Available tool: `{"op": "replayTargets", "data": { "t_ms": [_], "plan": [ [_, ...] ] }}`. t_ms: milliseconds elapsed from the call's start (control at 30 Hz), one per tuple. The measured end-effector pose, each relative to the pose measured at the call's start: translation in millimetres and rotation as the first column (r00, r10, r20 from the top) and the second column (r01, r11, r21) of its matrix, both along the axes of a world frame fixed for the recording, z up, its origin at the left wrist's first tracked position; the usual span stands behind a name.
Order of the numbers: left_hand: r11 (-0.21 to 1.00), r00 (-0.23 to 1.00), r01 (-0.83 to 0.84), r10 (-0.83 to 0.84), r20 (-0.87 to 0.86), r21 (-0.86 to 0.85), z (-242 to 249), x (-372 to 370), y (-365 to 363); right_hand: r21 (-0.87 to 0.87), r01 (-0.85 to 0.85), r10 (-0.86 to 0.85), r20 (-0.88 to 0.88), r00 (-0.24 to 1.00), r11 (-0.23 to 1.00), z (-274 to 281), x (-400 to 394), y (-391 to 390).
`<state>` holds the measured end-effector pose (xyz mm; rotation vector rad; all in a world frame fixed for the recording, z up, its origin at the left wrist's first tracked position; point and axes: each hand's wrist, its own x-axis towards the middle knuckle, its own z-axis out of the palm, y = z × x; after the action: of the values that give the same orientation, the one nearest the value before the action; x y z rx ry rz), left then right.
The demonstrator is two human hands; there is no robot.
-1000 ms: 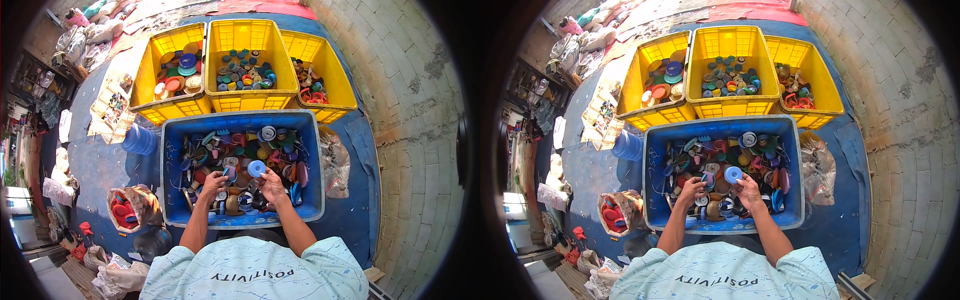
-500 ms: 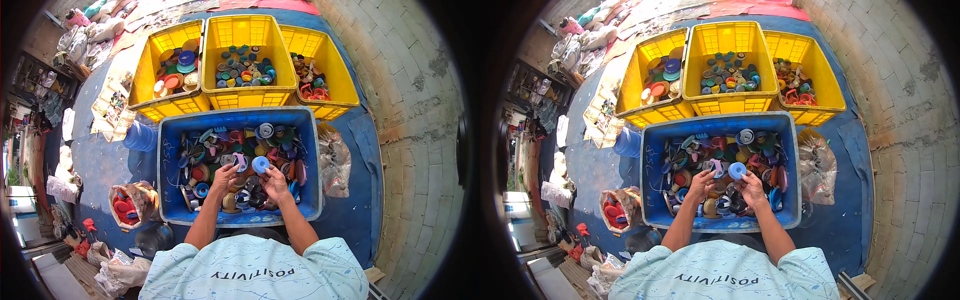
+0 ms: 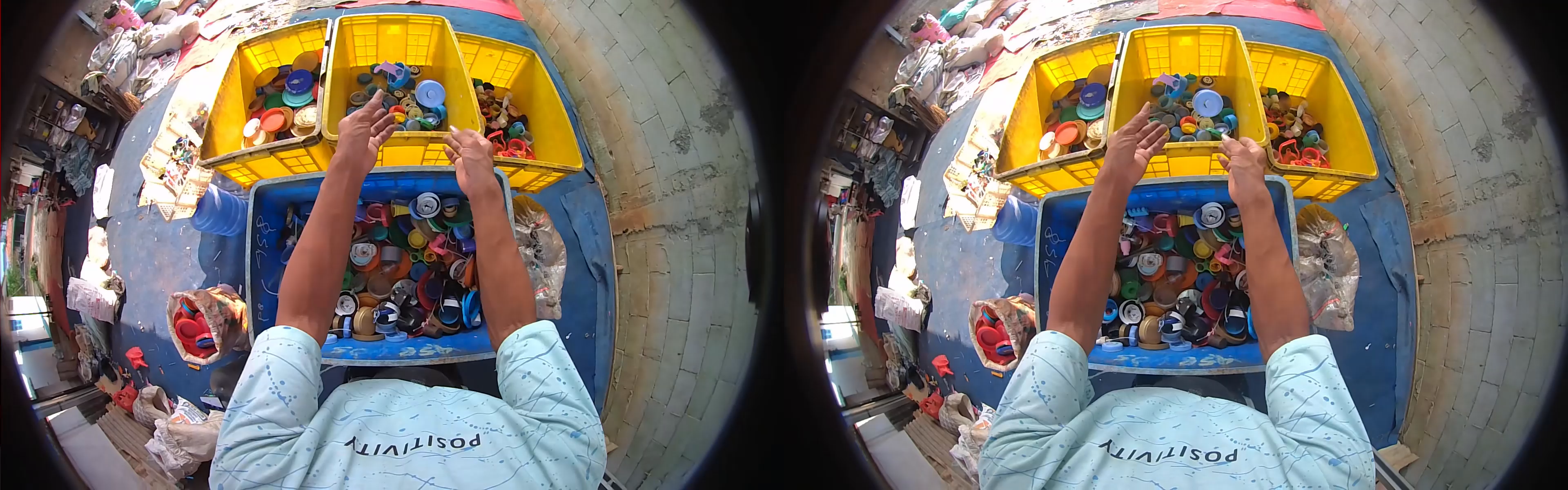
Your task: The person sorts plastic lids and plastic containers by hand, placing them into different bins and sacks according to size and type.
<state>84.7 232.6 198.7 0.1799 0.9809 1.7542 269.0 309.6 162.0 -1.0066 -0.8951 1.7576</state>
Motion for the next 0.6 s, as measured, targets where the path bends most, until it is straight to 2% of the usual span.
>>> {"op": "replayTargets", "data": {
  "t_ms": [67,167,267,367,433,533,600],
  "plan": [
    [1.000,1.000,-0.004,0.005,0.017,-0.008,-14,4,-11,0.019,0.033,-0.033,0.017,0.999,0.999,-10,17,-7],
    [0.995,0.991,0.061,-0.051,0.128,-0.081,-66,8,-52,-0.012,0.068,-0.067,0.091,0.994,0.998,-32,55,-42],
    [0.967,0.986,0.005,0.038,0.164,-0.256,-125,20,-110,-0.063,0.056,-0.042,0.203,0.978,0.996,-66,93,-89],
    [0.914,0.971,0.042,0.058,0.231,-0.404,-168,34,-173,-0.139,0.017,0.033,0.355,0.934,0.990,-90,118,-139],
    [0.890,0.955,0.036,0.104,0.279,-0.455,-182,43,-210,-0.182,-0.068,0.134,0.384,0.913,0.981,-112,128,-165],
    [0.865,0.949,0.009,0.150,0.276,-0.502,-182,54,-255,-0.099,-0.240,0.242,0.672,0.700,0.966,-123,130,-191],
    [0.844,0.945,-0.018,0.190,0.267,-0.536,-180,57,-277,-0.037,-0.416,0.286,0.781,0.555,0.909,-117,123,-200]
  ]
}}
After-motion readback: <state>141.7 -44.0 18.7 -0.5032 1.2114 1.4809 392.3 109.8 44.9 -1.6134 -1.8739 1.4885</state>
